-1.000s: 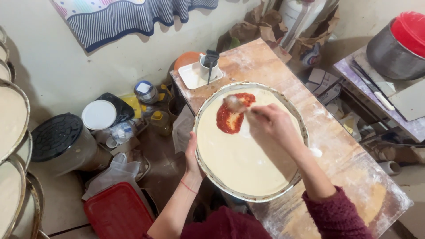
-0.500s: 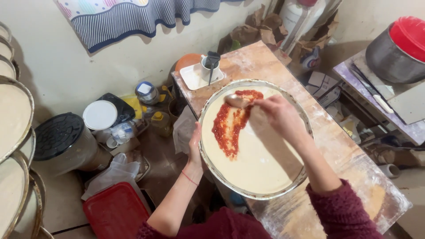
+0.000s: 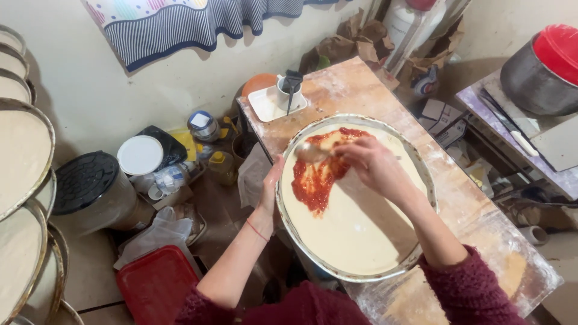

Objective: Spreading tomato sauce on pizza dough using a spoon and organizing trays in a bakery kitchen.

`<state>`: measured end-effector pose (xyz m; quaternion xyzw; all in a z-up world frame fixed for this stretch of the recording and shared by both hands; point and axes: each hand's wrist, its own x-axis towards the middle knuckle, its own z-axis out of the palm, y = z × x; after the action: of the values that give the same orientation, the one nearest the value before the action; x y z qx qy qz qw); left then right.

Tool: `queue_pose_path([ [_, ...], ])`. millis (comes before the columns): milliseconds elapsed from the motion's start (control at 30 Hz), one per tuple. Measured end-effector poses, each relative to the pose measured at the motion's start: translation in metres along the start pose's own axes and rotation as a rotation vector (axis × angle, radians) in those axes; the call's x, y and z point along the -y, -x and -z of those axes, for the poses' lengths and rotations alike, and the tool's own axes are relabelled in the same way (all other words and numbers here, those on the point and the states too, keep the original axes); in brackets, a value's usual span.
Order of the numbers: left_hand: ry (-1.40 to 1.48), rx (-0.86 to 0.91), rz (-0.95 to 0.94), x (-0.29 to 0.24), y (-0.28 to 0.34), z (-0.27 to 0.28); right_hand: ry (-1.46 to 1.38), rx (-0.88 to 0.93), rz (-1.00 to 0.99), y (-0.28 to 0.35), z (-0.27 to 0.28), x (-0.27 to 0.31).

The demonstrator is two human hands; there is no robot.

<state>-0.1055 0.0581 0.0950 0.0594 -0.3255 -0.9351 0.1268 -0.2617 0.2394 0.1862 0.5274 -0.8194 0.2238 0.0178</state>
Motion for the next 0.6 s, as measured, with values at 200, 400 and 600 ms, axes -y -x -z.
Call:
queue_pose_path([
  [200, 0.120, 0.134, 0.099, -0.010, -0.025, 0.014, -0.314, 0.358, 0.265, 0.016, 0.024, 0.014],
  [400, 0.148, 0.147, 0.125, -0.040, -0.021, 0.005, -0.236, 0.665, 0.226, 0.029, 0.074, -0.030],
  [600, 0.197, 0.183, 0.128, -0.038, -0.037, 0.009, -0.122, 0.268, 0.029, 0.023, 0.058, 0.013],
])
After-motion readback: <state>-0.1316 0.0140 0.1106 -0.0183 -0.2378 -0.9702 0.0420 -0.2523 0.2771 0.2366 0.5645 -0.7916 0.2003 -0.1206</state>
